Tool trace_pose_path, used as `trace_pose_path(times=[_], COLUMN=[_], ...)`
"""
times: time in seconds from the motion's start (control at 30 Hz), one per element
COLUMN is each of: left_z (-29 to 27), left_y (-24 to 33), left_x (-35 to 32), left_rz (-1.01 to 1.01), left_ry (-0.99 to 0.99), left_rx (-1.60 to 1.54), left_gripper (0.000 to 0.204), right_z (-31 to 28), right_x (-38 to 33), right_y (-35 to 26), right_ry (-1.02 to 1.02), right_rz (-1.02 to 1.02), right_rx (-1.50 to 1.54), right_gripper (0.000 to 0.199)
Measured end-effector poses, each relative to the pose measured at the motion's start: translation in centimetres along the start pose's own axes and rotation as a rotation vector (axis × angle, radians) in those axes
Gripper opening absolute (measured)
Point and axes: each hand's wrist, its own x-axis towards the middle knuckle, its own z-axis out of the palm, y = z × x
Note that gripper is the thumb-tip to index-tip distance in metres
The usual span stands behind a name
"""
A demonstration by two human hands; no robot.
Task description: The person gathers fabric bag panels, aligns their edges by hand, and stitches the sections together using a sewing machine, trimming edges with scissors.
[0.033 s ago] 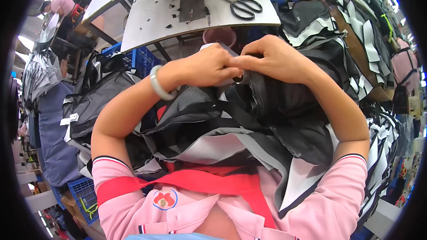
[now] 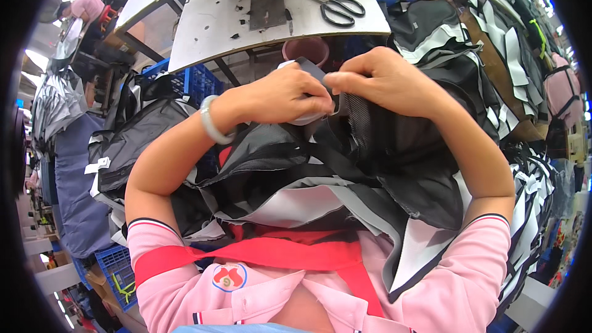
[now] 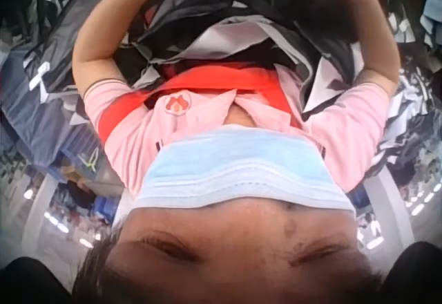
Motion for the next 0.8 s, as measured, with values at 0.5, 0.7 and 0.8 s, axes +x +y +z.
trace_pose_path(times=[0.5,0.7,0.8], left_z=[-7.3,-10.7,-10.7], left_y=[-0.6,-3.0,-4.5], left_x=[-4.3,-4.0,-2.9], left_rz=[-0.359,-0.479,-0.477], left_ry=[0.523,0.473,0.531], left_rx=[-0.01,-0.344,-0.231], left_gripper=[0.021,0.022,0.019], right_z=[0.2,-0.1,-0.8], right_x=[9.9,12.5,14.2], right_y=[1.1,0.8,1.7], right_ry=[-0.071,0.116,0.149], right_rz=[-0.217,-0.234,-0.209], right_rx=[-0.108,-0.064,-0.068], right_gripper=[0.036,0.029,0.028])
